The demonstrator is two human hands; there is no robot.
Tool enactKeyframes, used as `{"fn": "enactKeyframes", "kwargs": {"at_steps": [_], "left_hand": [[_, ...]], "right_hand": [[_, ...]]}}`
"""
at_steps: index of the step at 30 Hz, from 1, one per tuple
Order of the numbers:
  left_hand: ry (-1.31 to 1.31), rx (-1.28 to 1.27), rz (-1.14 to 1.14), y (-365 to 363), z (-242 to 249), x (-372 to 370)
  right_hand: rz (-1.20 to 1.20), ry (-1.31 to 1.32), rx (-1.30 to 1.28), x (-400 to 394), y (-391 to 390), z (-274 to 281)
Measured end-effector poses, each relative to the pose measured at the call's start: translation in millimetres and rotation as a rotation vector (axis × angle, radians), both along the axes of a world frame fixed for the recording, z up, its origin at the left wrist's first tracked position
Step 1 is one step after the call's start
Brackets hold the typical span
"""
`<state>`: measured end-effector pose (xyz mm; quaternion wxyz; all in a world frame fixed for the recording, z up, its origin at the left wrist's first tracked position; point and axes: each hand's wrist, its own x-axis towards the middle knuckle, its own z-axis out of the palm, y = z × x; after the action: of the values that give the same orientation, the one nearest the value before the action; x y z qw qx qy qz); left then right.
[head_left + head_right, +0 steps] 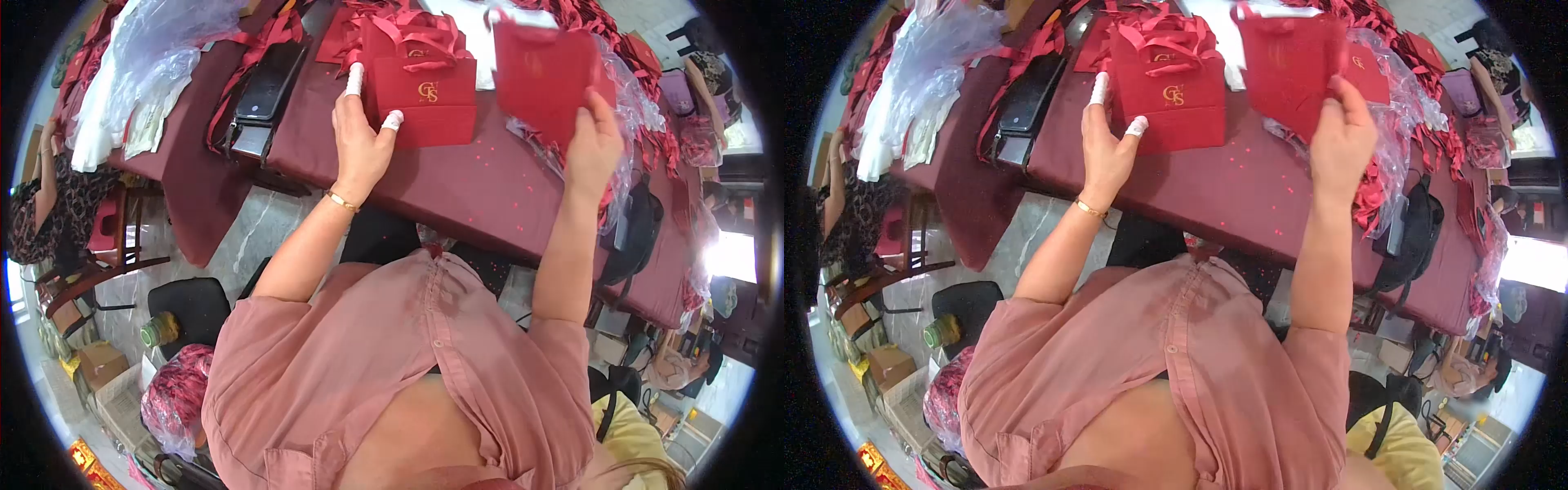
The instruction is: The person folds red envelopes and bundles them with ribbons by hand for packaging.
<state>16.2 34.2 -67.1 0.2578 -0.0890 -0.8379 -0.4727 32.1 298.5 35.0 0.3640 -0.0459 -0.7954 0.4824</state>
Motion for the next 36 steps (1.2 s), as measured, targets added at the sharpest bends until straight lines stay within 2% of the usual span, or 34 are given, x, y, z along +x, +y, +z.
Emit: {"fn": "enactKeyframes", "kwargs": {"at_steps": [1,3,6,8,9,11,13,16,17,18,19,21,22,24,25,27,28,32,35,36], "left_hand": [[-0.020,0.006,0.009,1,1,0],[0.000,0.005,0.006,2,0,0],[0.030,0.006,0.011,3,0,1],[0.040,0.013,0.013,2,-2,0],[0.018,0.058,0.001,1,-7,-2],[-0.057,0.189,-0.011,-3,-8,-3],[-0.157,0.411,-0.047,-10,-10,-6],[-0.216,0.491,-0.047,-10,1,-7],[-0.222,0.505,-0.099,-9,-11,-13],[-0.267,0.320,-0.056,-7,5,-8],[-0.241,0.164,-0.018,-5,12,-6],[-0.238,0.079,0.006,-3,7,-10],[-0.242,0.075,0.025,-2,5,-11],[-0.235,0.053,0.039,1,5,-11],[-0.237,0.037,0.042,2,3,-14],[-0.264,0.034,0.047,4,5,-16],[-0.292,0.030,0.043,4,8,-16],[-0.280,-0.065,0.080,1,21,-17],[-0.347,-0.193,0.023,-5,31,-22],[-0.246,-0.205,0.023,-6,32,-25]], "right_hand": [[0.148,0.087,-0.368,-3,6,2],[0.412,0.137,-0.775,-2,12,16],[0.824,0.082,-1.087,-10,15,-14],[0.883,-0.139,-1.071,-20,-8,-45],[0.695,-0.286,-1.049,-28,-22,-66],[0.578,-0.543,-1.010,-33,-28,-86],[0.542,-0.540,-1.022,-35,-35,-87],[0.490,-0.576,-0.931,-35,-39,-82],[0.453,-0.593,-0.819,-35,-40,-80],[0.418,-0.608,-0.705,-35,-40,-78],[0.427,-0.608,-0.700,-37,-41,-84],[0.234,-0.366,-0.566,-39,-48,-94],[0.246,-0.414,-0.647,-31,-54,-83],[0.384,-0.358,-0.720,-29,-59,-96],[0.346,-0.373,-0.631,-30,-65,-102],[0.501,-0.452,-0.510,-25,-67,-92],[0.579,-0.475,-0.616,-28,-66,-89],[0.605,-0.547,-0.622,-44,-62,-88],[0.607,-0.586,-0.618,-54,-61,-84],[0.629,-0.598,-0.649,-58,-60,-82]]}}
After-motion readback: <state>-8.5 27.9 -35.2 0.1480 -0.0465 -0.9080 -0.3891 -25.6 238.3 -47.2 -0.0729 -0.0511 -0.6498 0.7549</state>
